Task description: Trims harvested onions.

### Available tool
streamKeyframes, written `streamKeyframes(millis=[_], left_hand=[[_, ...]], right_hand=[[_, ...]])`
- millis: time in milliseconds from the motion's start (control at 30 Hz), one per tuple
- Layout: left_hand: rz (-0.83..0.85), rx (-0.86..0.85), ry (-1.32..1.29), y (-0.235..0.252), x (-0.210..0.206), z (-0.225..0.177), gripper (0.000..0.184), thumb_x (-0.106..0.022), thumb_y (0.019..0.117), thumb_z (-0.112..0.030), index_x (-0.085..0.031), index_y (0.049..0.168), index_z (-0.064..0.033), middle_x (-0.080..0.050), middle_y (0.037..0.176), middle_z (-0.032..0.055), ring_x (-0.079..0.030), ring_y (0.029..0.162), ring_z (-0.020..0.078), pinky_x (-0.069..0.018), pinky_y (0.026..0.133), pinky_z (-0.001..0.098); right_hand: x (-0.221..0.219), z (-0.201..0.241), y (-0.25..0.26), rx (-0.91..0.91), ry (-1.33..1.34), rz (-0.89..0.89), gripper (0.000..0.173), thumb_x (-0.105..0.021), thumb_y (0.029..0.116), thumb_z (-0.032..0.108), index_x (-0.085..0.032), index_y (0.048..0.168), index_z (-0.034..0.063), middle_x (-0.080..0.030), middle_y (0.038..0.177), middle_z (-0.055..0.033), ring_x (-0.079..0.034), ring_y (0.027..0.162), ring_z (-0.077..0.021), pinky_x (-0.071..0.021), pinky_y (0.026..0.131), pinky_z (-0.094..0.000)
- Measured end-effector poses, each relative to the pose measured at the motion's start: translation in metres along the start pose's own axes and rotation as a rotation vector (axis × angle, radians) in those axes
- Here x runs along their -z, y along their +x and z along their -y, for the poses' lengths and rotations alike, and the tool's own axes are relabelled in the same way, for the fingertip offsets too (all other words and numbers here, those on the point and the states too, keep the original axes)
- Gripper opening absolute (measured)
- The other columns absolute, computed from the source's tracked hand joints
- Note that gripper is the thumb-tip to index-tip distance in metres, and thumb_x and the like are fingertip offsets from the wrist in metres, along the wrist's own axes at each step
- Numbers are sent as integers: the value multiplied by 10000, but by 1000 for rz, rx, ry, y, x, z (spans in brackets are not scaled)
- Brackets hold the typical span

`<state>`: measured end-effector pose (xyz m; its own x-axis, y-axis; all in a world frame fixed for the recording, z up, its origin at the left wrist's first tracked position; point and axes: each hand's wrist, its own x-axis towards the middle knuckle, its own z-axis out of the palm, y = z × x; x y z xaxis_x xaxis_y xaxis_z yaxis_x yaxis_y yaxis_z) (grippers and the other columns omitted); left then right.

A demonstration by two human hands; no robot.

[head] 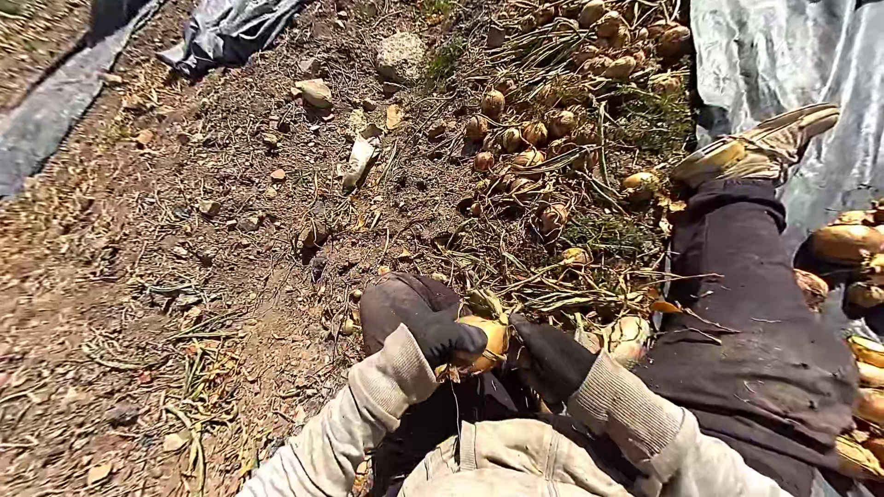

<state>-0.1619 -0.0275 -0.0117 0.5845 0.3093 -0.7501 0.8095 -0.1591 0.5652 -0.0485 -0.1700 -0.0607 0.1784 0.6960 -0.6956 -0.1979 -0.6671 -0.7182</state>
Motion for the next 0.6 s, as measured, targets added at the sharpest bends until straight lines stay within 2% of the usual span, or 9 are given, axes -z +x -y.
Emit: streamKeyframes(millis=[33,133,233,333,367,433,500,567,600], left_hand=[[18,-12,-16,-7,0,-7,119,-532,968,66,-619,1048,58,-594,884,101,-586,809,129,-497,801,273],[-32,-138,-391,-4,-2,13,246,-609,900,67,-589,1145,48,-631,870,82,-618,755,111,-534,703,265],[-26,-46,-311,2,-4,4,295,-560,895,103,-588,1177,22,-620,917,92,-608,806,132,-521,759,294],[205,-283,-610,53,4,66,466,-706,727,-127,-604,1165,-8,-681,920,70,-673,811,133,-571,718,313],[289,-356,-678,75,4,87,514,-766,722,-187,-603,1172,2,-695,936,83,-689,832,152,-583,724,336],[189,-277,-675,73,3,82,449,-756,720,-144,-620,1125,-7,-683,895,72,-674,802,150,-574,721,337],[-46,-213,-623,41,4,54,327,-722,748,-58,-634,1061,-19,-667,801,62,-649,682,130,-554,617,302],[-334,-174,-472,13,7,23,320,-674,888,15,-614,1201,-16,-658,833,53,-613,672,91,-526,616,264],[-409,-155,-503,17,11,19,353,-662,897,57,-596,1240,5,-667,856,61,-628,693,94,-542,634,263]], right_hand=[[-1,-3,4,49,-63,-24,665,-201,1110,503,-586,826,42,-535,599,-40,-512,452,-144,-470,455,-302],[2,-1,7,70,-130,-45,687,-200,1117,481,-588,781,24,-542,588,-59,-523,456,-163,-486,483,-330],[4,-6,11,95,-76,-53,657,-215,1114,485,-567,779,43,-527,577,-50,-510,431,-152,-481,454,-313],[3,-16,20,204,-67,-61,645,-226,1108,482,-593,813,40,-546,592,-48,-524,435,-149,-489,436,-322],[3,-17,20,204,-65,-45,643,-227,1109,486,-591,828,36,-548,597,-53,-526,434,-155,-494,432,-329],[2,-18,14,186,-72,-36,637,-232,1105,489,-590,830,40,-537,592,-50,-521,427,-158,-495,426,-335],[3,-15,-6,121,-45,37,573,-240,1112,466,-565,883,54,-505,615,-22,-501,456,-130,-474,450,-296],[4,-17,-29,92,6,137,546,-260,1096,471,-560,859,81,-511,600,4,-503,446,-101,-462,436,-262],[5,-20,-39,90,54,188,532,-276,1078,491,-556,844,104,-516,592,15,-507,438,-91,-462,423,-252]])
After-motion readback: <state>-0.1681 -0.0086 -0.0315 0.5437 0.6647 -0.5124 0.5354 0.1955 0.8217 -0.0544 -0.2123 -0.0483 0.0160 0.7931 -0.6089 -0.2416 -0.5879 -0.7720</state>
